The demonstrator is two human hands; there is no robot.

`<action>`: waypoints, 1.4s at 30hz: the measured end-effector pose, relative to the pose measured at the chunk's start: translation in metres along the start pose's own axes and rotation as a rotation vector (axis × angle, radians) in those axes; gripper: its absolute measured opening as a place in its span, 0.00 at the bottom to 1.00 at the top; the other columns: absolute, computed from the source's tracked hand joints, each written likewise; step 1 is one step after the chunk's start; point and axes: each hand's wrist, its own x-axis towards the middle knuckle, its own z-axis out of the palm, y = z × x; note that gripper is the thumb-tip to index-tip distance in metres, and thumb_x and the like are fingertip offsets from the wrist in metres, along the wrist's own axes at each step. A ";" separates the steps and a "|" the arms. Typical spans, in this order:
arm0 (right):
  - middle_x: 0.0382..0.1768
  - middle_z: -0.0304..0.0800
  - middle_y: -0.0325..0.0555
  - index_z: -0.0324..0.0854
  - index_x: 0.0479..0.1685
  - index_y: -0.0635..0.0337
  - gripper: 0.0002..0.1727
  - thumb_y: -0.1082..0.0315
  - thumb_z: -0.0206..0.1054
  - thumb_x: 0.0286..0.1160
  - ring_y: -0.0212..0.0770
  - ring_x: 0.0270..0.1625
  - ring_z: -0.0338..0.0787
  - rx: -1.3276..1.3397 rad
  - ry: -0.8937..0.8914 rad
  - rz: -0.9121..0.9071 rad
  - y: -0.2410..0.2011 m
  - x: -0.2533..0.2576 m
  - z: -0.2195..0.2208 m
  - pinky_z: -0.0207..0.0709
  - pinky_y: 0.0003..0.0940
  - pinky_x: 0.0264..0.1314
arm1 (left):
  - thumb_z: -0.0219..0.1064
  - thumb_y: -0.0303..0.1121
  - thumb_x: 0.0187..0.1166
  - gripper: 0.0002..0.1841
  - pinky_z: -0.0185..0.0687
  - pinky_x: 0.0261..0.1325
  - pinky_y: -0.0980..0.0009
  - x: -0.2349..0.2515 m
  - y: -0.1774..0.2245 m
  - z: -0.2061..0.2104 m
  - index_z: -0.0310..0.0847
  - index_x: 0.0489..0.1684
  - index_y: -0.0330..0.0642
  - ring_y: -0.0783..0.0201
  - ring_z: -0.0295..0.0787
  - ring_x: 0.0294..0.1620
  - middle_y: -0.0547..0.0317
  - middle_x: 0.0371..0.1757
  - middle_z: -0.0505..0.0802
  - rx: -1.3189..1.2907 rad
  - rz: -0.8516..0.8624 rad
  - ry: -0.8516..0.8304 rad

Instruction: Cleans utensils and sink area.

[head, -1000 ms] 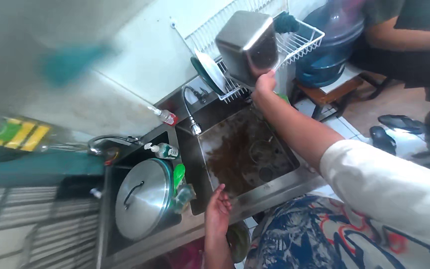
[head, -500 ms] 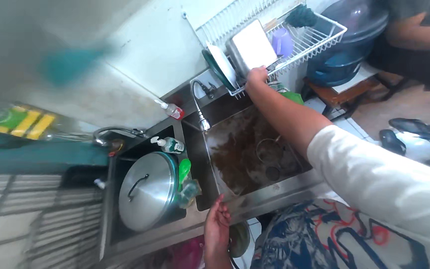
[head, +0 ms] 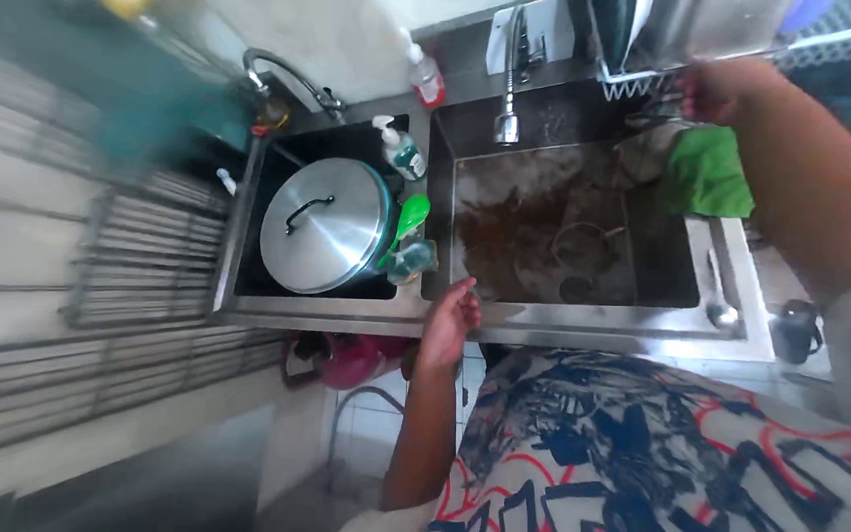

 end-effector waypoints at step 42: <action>0.80 0.72 0.70 0.63 0.84 0.73 0.37 0.73 0.70 0.73 0.67 0.82 0.74 -0.681 -0.097 -0.452 -0.086 0.085 0.227 0.68 0.67 0.81 | 0.44 0.33 0.92 0.14 0.81 0.29 0.75 0.183 0.066 0.065 0.75 0.44 0.38 0.65 0.86 0.28 0.54 0.36 0.90 0.341 -0.425 -0.330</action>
